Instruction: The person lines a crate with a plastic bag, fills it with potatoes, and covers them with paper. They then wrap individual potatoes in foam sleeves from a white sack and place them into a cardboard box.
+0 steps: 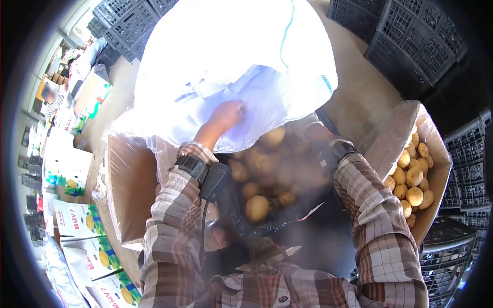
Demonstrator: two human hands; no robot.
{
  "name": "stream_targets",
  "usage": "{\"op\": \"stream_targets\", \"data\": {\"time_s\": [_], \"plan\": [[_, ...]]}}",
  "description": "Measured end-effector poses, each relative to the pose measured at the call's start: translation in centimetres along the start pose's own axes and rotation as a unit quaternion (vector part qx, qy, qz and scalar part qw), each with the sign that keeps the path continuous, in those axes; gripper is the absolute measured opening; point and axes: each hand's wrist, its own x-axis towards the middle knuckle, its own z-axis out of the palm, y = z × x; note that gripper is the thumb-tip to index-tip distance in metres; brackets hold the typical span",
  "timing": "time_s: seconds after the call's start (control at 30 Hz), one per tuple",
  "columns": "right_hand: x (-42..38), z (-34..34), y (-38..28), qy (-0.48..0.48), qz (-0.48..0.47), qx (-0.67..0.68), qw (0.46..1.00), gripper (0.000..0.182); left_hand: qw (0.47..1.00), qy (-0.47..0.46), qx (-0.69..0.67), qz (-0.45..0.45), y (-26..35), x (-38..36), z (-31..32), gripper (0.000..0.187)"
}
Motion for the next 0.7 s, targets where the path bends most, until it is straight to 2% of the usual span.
{"op": "stream_targets", "data": {"time_s": [0.03,0.1,0.23,0.3,0.33,0.4,0.43,0.47,0.5,0.53,0.57,0.6,0.63,0.67,0.7], "plan": [[-0.4,-0.5,-0.1,0.006,0.003,0.010,1.000,0.044,1.000,0.000,0.002,0.001,0.0,-0.2,0.4,0.033],[-1.6,-1.7,-0.4,0.024,0.012,0.044,0.999,0.044,0.993,0.107,0.021,0.048,0.3,-1.2,1.4,0.024],[-6.0,-5.2,-0.7,0.096,0.043,0.168,0.980,0.045,0.993,0.106,0.034,0.041,1.1,-2.4,1.5,0.023],[-8.6,-6.4,-1.1,0.135,0.054,0.241,0.960,0.046,0.997,0.065,0.050,-0.012,1.3,-2.9,1.1,0.024],[-9.8,-6.7,-1.0,0.150,0.055,0.281,0.946,0.046,0.996,0.067,0.051,-0.009,1.1,-3.3,1.0,0.024],[-11.0,-6.6,-0.7,0.163,0.058,0.365,0.915,0.046,0.969,0.163,0.185,-0.014,-0.1,-4.7,1.1,0.021],[-9.3,-4.8,0.8,0.152,0.030,0.453,0.878,0.044,0.969,0.163,0.183,-0.014,-0.8,-5.5,1.0,0.021],[-9.7,-4.1,0.8,0.150,0.030,0.454,0.878,0.044,0.954,0.188,0.230,-0.031,-1.4,-6.3,0.8,0.020],[-10.0,-3.5,0.8,0.144,-0.007,0.498,0.855,0.044,0.936,0.214,0.276,-0.048,-1.8,-7.0,0.7,0.018],[-10.4,-3.2,0.6,0.139,-0.044,0.539,0.830,0.044,0.935,0.215,0.277,-0.049,-1.4,-7.8,0.5,0.018],[-13.6,-4.1,-1.3,0.128,-0.063,0.577,0.804,0.042,0.928,0.259,0.264,-0.037,-0.7,-8.9,0.1,0.017],[-13.4,-3.8,-1.6,0.127,-0.065,0.576,0.805,0.042,0.919,0.303,0.251,-0.025,-0.2,-10.1,-0.4,0.017],[-12.8,-3.3,-1.7,0.164,-0.155,0.582,0.781,0.041,0.933,0.236,-0.201,-0.185,3.8,-12.3,-3.2,0.020],[-12.5,-3.2,-2.0,0.201,-0.244,0.582,0.750,0.040,0.882,0.248,-0.349,-0.198,4.6,-13.6,-2.6,0.023],[-14.1,-3.6,-3.2,0.183,-0.269,0.601,0.730,0.040,0.810,0.253,-0.487,-0.207,5.4,-15.1,-2.0,0.027]]}}
